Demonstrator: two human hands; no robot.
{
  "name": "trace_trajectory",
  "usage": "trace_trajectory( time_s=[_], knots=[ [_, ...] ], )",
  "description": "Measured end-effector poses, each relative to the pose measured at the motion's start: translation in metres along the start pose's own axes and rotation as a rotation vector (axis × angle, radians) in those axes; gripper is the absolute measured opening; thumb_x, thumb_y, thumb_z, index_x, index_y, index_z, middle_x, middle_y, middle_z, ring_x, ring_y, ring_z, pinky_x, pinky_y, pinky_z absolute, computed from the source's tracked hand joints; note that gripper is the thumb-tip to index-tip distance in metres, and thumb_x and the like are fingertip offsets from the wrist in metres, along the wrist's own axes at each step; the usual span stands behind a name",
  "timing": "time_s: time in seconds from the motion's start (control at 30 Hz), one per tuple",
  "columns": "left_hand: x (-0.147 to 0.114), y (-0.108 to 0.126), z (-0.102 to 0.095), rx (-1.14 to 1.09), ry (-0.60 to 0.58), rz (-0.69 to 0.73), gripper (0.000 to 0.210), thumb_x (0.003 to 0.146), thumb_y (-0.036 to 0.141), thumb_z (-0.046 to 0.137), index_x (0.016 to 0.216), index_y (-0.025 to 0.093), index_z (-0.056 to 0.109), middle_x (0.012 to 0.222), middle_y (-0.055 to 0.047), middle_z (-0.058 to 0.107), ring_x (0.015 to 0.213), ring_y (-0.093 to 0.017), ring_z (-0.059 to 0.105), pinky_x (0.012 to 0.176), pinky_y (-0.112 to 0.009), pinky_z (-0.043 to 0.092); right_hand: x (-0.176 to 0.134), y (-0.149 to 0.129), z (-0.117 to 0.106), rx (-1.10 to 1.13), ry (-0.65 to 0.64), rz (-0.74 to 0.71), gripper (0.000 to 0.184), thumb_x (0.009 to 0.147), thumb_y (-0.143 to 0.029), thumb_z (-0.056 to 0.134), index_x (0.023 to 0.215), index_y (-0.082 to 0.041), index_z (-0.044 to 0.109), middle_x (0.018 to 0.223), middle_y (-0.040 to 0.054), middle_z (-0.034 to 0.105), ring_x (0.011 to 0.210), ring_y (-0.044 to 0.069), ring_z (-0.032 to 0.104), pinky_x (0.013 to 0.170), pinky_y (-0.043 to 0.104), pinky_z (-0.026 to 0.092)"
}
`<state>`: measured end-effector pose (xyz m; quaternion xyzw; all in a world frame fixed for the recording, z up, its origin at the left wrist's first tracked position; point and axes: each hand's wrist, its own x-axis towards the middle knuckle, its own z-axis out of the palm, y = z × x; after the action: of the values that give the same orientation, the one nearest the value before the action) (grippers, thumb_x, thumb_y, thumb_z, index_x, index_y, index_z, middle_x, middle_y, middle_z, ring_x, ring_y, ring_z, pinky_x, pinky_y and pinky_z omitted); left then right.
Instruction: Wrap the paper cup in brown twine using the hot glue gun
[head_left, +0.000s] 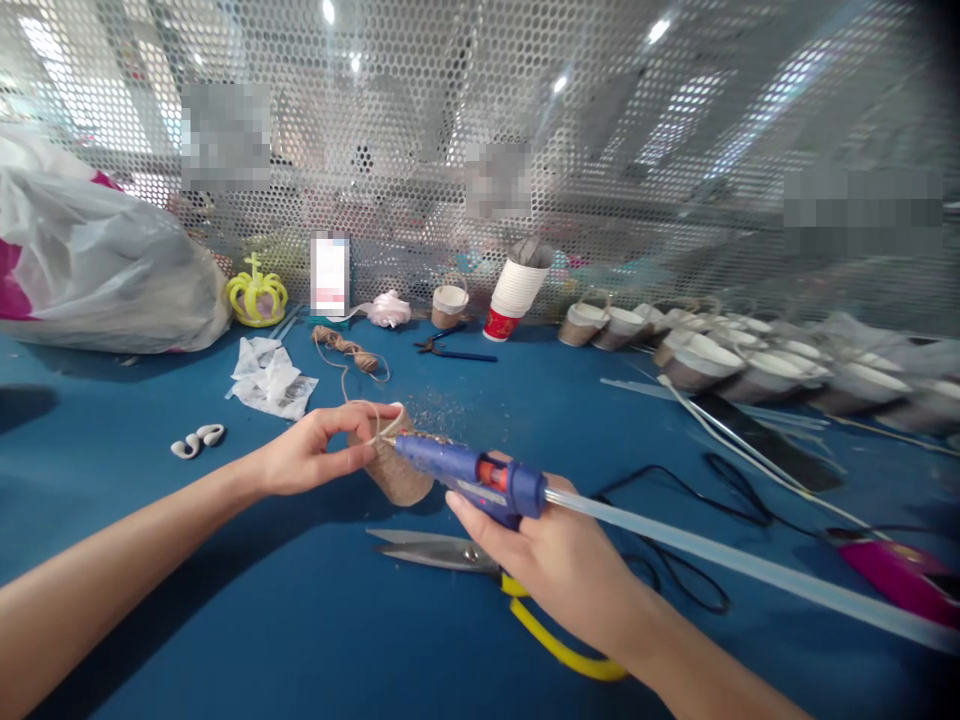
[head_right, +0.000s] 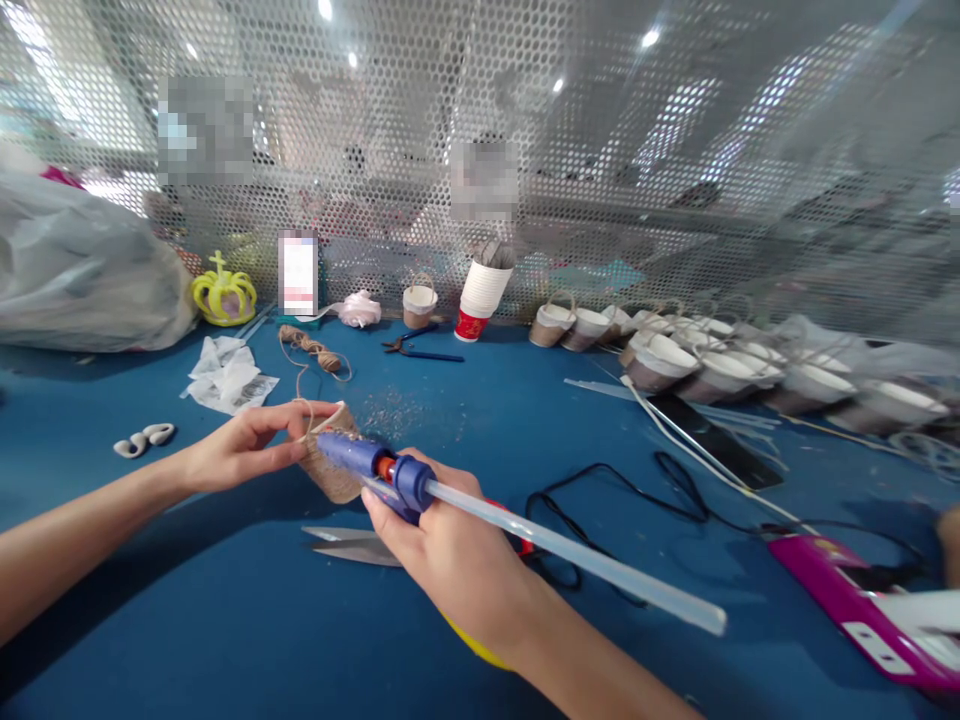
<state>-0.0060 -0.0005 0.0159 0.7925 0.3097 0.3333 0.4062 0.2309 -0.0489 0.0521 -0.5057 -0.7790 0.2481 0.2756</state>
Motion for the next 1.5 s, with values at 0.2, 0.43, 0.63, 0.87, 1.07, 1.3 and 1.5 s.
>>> trace_trajectory(
  time_s=[0.2,0.43,0.63,0.87,1.07,1.3,1.5],
  knots=[
    [0.000,-0.001,0.000,-0.025,-0.001,0.011,0.024,0.086,0.033,0.050,0.070,0.015,0.050,0.125,-0.015,0.054,0.120,-0.026,0.046,0.098,-0.040,0.036,0.004,0.009,-0.006,-0.083,0.030,0.041,0.032,0.078,-0.040,0.050,0.053,-0.022,0.045,0.047,-0.0017,0.050,0.050,0.015,0.051,0.050,0.026,0.043],
    [0.000,-0.001,0.000,-0.048,-0.008,0.013,0.023,0.086,0.031,0.050,0.071,0.014,0.051,0.127,-0.016,0.052,0.121,-0.027,0.045,0.098,-0.040,0.036,0.010,0.014,-0.005,-0.092,0.047,0.011,0.030,0.079,-0.038,0.049,0.055,-0.021,0.048,0.048,-0.0012,0.053,0.050,0.015,0.053,0.050,0.026,0.044],
    [-0.001,-0.001,0.000,-0.047,0.000,0.004,0.022,0.086,0.031,0.050,0.071,0.014,0.050,0.126,-0.016,0.052,0.120,-0.027,0.046,0.097,-0.041,0.036,0.010,0.016,-0.004,-0.086,0.039,0.024,0.026,0.079,-0.038,0.049,0.064,-0.019,0.057,0.056,0.0006,0.062,0.054,0.016,0.057,0.054,0.027,0.047],
    [-0.001,-0.002,0.001,-0.052,-0.007,-0.001,0.021,0.085,0.030,0.051,0.071,0.015,0.050,0.127,-0.015,0.052,0.120,-0.027,0.045,0.098,-0.040,0.036,0.011,0.014,-0.005,-0.066,0.064,0.025,0.027,0.079,-0.036,0.050,0.059,-0.019,0.055,0.047,-0.0016,0.054,0.045,0.013,0.051,0.049,0.026,0.044],
    [0.000,-0.001,0.001,-0.037,-0.005,0.009,0.021,0.085,0.031,0.050,0.071,0.015,0.050,0.126,-0.015,0.053,0.120,-0.027,0.046,0.098,-0.041,0.036,0.022,0.020,-0.011,0.280,-0.029,0.198,0.022,0.077,-0.037,0.053,0.070,-0.016,0.056,0.039,-0.0066,0.044,0.038,0.009,0.043,0.046,0.024,0.039],
    [-0.001,0.004,0.002,0.038,-0.018,0.051,0.021,0.086,0.030,0.048,0.070,0.016,0.048,0.110,-0.014,0.061,0.124,-0.027,0.041,0.097,-0.039,0.036,0.057,0.059,-0.017,0.243,0.174,0.347,0.024,0.071,-0.037,0.059,0.068,-0.013,0.058,0.061,0.0021,0.060,0.053,0.011,0.053,0.050,0.024,0.041],
    [-0.001,0.011,0.005,0.061,-0.014,0.081,0.019,0.086,0.027,0.048,0.070,0.017,0.046,0.109,-0.015,0.059,0.125,-0.027,0.041,0.097,-0.040,0.036,0.082,0.079,-0.007,0.110,0.102,0.412,0.026,0.077,-0.033,0.054,0.058,-0.016,0.052,0.045,-0.0007,0.051,0.038,0.009,0.047,0.040,0.023,0.041]
  ],
)
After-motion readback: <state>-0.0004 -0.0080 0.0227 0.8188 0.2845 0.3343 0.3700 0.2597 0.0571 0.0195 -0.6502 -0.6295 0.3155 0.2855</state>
